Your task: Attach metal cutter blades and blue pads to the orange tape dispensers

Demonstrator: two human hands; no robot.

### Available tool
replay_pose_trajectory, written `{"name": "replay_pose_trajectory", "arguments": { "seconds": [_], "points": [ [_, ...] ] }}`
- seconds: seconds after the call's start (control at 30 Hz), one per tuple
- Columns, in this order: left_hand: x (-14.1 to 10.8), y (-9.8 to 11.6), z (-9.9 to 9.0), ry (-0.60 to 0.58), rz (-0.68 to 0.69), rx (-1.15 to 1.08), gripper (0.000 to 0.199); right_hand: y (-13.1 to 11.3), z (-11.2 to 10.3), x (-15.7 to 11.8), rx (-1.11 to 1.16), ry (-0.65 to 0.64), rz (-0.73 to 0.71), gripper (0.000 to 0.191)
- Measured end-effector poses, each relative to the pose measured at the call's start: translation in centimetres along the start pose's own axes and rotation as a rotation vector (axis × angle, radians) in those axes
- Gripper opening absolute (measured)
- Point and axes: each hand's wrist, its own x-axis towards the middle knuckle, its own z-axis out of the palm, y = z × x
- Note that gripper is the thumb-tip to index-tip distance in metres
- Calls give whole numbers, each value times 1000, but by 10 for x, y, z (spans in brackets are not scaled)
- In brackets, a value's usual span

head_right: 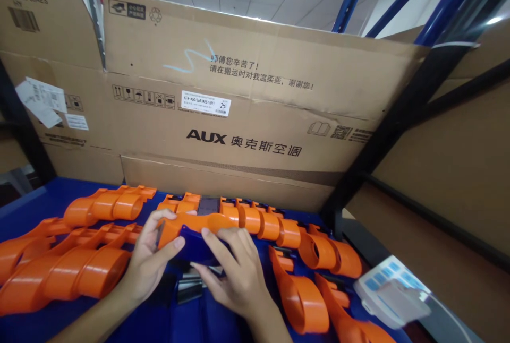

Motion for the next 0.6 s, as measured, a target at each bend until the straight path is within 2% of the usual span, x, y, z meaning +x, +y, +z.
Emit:
{"name": "replay_pose_trajectory", "arguments": {
  "seconds": [0.23, 0.33, 0.4, 0.47, 0.53, 0.6],
  "points": [
    [2, -1, 0, -5, -31, -26, 42, -3, -1, 2, 9, -2, 14, 74],
    [3, -1, 3, -45, -37, -72, 51, -5, -1, 5, 61, 11, 64, 74],
    [1, 0, 4, -116, -16, -117, 63, -7, 0, 5, 156, 52, 171, 72],
    [-2, 0, 4, -223, 13, -101, 72, -9, 5, 2, 309, 118, 342, 62],
    [-6, 1, 4, -321, 52, 73, 79, -10, 13, -4, 496, 176, 543, 52],
    [-10, 0, 3, -382, 104, 324, 89, -9, 23, -11, 681, 184, 737, 57]
  ]
}}
